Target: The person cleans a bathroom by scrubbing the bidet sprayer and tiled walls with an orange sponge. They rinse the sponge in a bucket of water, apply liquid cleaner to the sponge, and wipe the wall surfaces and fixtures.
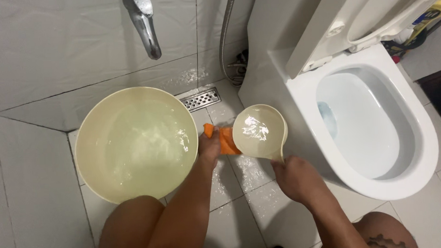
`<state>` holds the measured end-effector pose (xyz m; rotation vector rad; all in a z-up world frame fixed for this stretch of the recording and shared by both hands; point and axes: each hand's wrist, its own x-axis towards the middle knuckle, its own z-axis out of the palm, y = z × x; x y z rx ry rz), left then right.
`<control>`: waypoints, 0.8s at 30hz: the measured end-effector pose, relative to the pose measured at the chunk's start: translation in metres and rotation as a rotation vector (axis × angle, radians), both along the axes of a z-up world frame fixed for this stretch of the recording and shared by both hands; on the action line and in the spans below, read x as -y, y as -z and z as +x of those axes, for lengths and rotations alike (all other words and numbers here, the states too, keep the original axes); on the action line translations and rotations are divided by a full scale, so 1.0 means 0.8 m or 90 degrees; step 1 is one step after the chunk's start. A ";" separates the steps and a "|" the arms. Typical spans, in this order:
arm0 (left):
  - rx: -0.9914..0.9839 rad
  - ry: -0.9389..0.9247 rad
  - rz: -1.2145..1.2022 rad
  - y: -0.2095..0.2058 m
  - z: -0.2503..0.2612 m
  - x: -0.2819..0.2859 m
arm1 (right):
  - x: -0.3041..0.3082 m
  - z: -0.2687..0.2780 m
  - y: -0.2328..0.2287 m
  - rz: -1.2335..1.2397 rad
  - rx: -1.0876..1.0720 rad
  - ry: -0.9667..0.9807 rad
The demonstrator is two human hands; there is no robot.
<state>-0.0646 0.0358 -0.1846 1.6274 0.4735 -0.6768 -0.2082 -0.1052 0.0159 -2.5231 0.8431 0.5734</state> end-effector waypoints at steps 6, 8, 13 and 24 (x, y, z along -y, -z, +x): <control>-0.174 -0.129 -0.231 -0.025 0.012 -0.005 | 0.001 0.003 -0.015 0.025 -0.033 0.036; -0.161 -0.155 -0.308 -0.027 0.011 -0.003 | 0.001 0.001 -0.016 0.025 -0.040 0.038; -0.145 -0.185 -0.413 -0.018 0.008 -0.005 | -0.003 -0.016 -0.006 -0.013 0.026 0.021; -0.117 -0.101 -0.306 -0.021 0.005 -0.004 | -0.016 -0.007 0.000 -0.064 0.152 -0.037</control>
